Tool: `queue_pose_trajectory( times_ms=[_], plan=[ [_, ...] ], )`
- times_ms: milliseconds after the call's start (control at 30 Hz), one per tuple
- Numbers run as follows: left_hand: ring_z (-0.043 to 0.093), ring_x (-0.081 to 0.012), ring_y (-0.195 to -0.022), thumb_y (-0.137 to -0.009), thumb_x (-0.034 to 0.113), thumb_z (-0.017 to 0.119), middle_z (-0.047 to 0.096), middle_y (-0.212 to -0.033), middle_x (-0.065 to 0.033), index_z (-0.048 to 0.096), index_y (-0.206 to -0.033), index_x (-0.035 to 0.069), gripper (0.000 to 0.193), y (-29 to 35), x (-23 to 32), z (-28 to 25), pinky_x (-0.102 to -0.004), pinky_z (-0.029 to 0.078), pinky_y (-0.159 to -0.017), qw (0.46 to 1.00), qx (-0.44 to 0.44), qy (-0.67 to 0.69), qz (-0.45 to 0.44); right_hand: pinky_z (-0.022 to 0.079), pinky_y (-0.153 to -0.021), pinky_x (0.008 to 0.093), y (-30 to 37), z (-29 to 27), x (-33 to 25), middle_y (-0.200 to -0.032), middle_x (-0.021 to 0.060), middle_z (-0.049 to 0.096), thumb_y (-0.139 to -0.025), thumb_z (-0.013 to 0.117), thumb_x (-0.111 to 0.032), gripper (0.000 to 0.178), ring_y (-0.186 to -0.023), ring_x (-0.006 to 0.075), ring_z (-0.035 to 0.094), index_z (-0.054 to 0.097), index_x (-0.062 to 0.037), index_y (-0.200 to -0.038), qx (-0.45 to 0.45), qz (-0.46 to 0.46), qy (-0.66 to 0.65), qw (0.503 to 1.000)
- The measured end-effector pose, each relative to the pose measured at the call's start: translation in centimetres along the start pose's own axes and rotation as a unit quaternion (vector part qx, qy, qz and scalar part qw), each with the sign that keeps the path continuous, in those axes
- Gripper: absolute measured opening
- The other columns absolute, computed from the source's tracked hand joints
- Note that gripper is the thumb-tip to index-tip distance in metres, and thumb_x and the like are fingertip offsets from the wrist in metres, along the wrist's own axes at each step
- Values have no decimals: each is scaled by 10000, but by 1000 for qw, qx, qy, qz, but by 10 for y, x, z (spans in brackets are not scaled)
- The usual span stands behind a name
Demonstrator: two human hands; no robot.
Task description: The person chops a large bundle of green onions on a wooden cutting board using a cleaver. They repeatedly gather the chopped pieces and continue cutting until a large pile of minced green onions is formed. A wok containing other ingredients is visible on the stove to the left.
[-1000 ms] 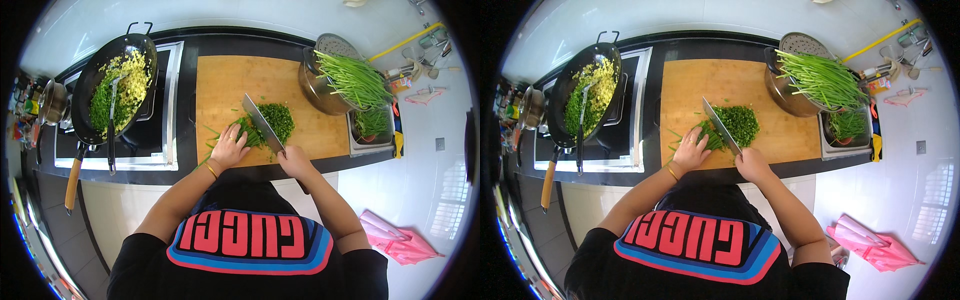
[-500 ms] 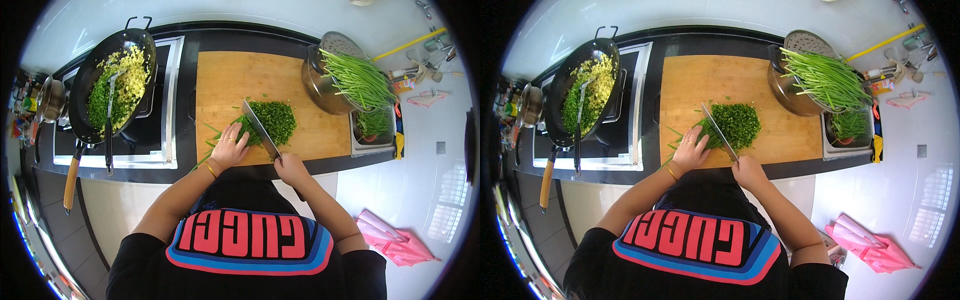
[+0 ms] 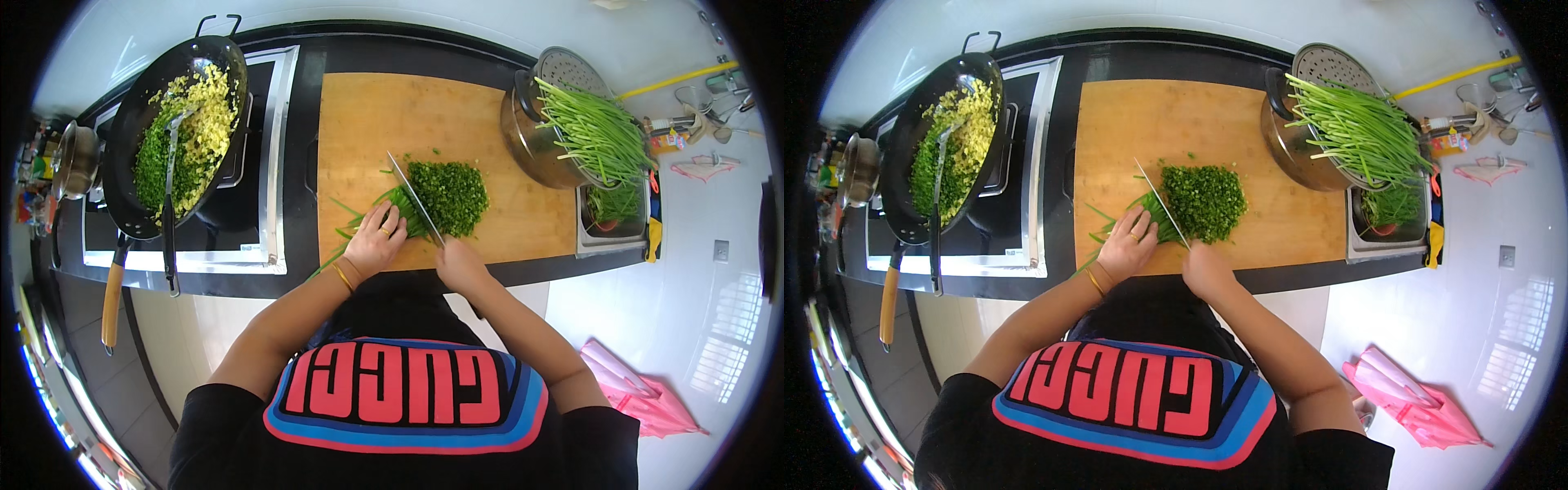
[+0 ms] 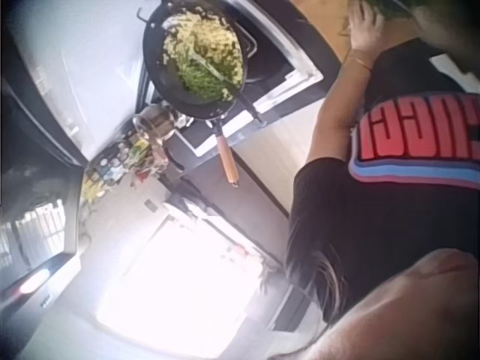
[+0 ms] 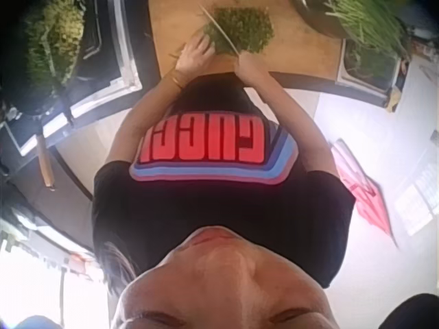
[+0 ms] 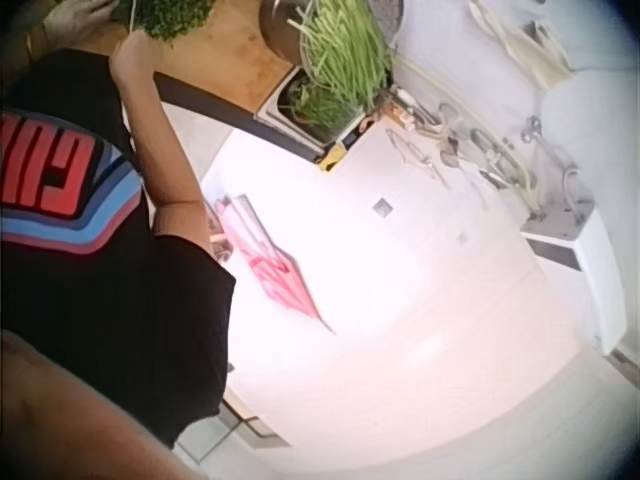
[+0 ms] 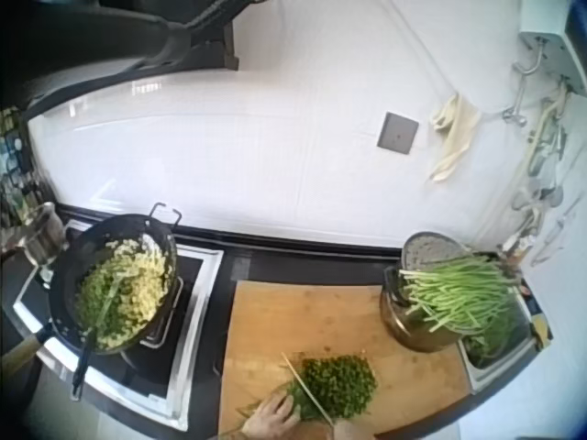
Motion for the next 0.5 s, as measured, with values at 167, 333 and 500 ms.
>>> queue_pose_trajectory(
  times_ms=[167,333,500],
  plan=[
    [494,-369,-1119,-746,134,622,534,-1115,-191,595,-978,13,262,-1,-1,0,-468,436,-937,1000,9,-15,10,489,-614,446,-32,11,3,-675,237,596,-854,505,-141,208,-661,382,616,583,51,-838,69,-36,-57,995],
    [480,-377,-1134,-738,176,637,521,-1131,-204,600,-989,16,300,-3,-2,-1,-474,436,-929,1000,24,11,-9,475,-619,448,-33,-3,14,-700,249,602,-826,533,-153,213,-679,407,605,602,45,-786,62,-45,-144,987],
    [473,-387,-1140,-740,201,660,511,-1141,-220,598,-1002,12,329,-5,-1,-11,-483,429,-937,997,10,69,-29,466,-621,459,2,-28,11,-699,257,593,-836,515,-159,231,-676,413,596,586,52,-776,57,-25,-108,992]
  ],
)
Point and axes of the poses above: each hand's wrist, its own y-axis away from the middle knuckle, its own z-axis out of the palm, x = y × z, the point moved 3 cm from there along -y, towards the middle knuckle
